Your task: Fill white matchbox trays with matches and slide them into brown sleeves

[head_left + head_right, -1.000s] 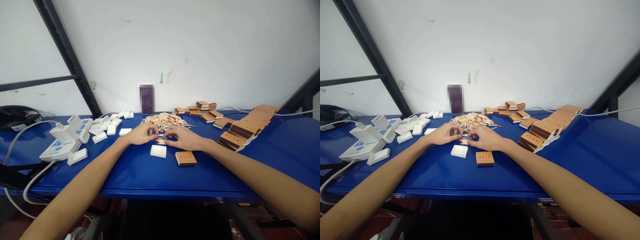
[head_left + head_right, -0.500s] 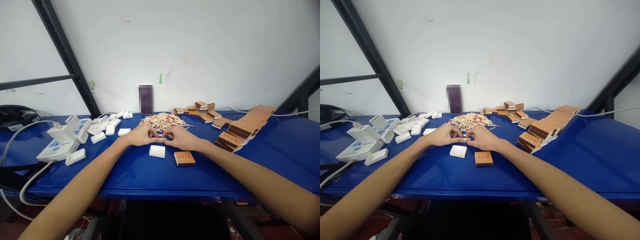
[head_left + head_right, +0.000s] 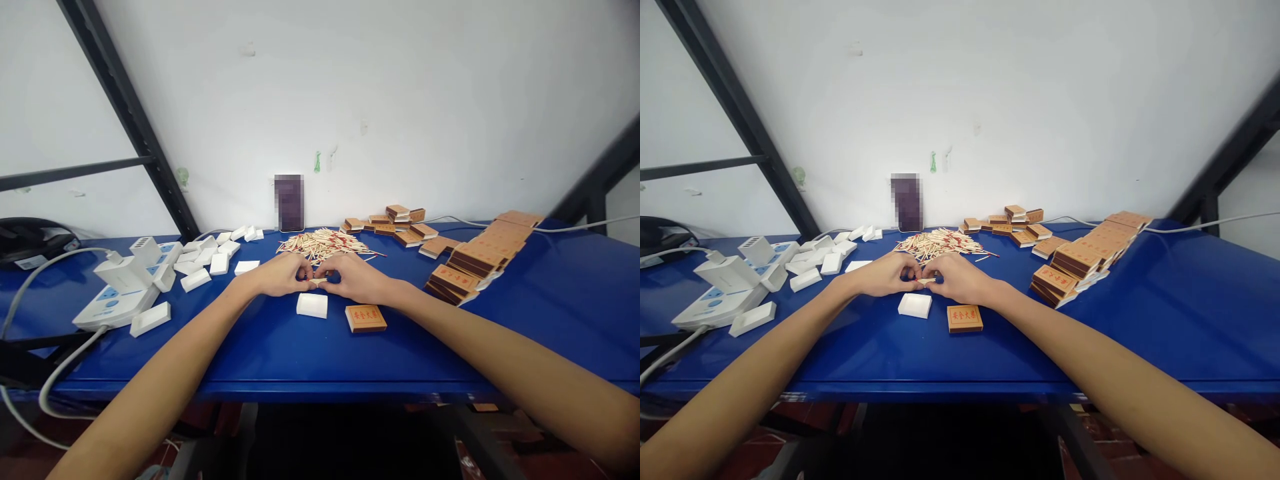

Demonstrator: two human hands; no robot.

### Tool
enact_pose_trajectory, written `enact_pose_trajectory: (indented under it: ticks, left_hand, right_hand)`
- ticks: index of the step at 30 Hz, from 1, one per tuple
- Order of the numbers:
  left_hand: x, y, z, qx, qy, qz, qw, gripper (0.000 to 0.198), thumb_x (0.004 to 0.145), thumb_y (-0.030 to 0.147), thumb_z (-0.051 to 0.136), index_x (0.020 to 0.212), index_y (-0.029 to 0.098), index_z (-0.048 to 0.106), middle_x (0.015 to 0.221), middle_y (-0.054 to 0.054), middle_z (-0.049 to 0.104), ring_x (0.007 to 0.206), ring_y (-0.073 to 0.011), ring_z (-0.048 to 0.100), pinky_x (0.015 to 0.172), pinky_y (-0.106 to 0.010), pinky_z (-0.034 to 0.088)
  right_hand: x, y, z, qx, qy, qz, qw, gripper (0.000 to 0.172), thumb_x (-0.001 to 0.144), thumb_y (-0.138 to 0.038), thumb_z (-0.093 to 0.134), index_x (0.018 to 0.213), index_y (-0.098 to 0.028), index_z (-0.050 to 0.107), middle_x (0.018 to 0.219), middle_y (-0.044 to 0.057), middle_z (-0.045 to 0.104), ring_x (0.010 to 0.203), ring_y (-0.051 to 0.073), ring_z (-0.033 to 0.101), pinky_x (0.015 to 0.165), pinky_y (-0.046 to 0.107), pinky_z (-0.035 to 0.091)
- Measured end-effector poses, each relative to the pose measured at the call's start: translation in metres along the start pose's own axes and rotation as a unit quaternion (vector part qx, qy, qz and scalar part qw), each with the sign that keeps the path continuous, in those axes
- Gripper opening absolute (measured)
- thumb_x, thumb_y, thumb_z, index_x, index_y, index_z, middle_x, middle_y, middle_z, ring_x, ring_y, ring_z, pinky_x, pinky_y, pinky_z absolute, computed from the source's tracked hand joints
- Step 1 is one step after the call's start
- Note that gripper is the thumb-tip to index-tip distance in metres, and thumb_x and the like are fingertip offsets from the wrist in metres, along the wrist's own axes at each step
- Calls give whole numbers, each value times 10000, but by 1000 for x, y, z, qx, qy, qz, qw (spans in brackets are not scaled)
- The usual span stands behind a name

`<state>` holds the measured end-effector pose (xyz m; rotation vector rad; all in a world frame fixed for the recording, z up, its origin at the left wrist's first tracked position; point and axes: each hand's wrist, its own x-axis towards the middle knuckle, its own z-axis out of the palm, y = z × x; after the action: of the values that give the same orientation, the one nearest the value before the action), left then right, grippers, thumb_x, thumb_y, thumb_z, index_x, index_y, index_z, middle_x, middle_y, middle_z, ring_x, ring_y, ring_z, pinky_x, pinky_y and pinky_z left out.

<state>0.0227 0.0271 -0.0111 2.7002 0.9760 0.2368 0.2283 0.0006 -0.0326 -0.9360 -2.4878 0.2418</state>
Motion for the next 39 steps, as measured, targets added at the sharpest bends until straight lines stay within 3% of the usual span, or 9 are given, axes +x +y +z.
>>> enact_pose_trajectory:
  ticks: [9,21,30,36,39]
  left_hand:
    - [0,-3,2,25,-12,14,1000,272,872,405,519,790,159,601,749,-30,608,657,-144,513,588,-256,346]
    - [-2,-5,5,119,-18,45,992,262,955,336,399,955,153,587,961,-80,593,917,-204,556,785,-305,406]
    - [-5,12,-2,154,-54,23,986,196,936,265,403,906,147,557,945,-95,611,842,-204,564,746,-316,413]
    - [-17,19,-19,116,-27,32,992,192,915,303,449,927,152,567,905,-76,590,798,-196,541,722,-312,407]
    - [-24,27,-25,45,-70,60,995,161,884,297,507,874,172,607,853,-39,603,776,-171,546,698,-281,402]
  right_hand:
    - [2,1,3,40,7,21,999,155,835,-200,620,921,-161,742,829,36,726,709,137,600,655,244,396]
    - [5,1,6,21,13,32,999,122,826,-169,606,804,-146,724,691,20,679,586,109,524,598,235,345]
    - [9,-3,8,60,26,41,997,125,702,-61,591,721,-151,676,594,-34,591,559,89,487,566,218,318]
    - [4,-22,-6,80,39,44,995,86,726,-114,611,742,-160,683,622,-20,620,568,99,513,558,224,337]
    - [-3,-37,-8,91,22,41,995,66,720,-125,647,747,-167,691,615,-23,631,564,99,540,568,222,364]
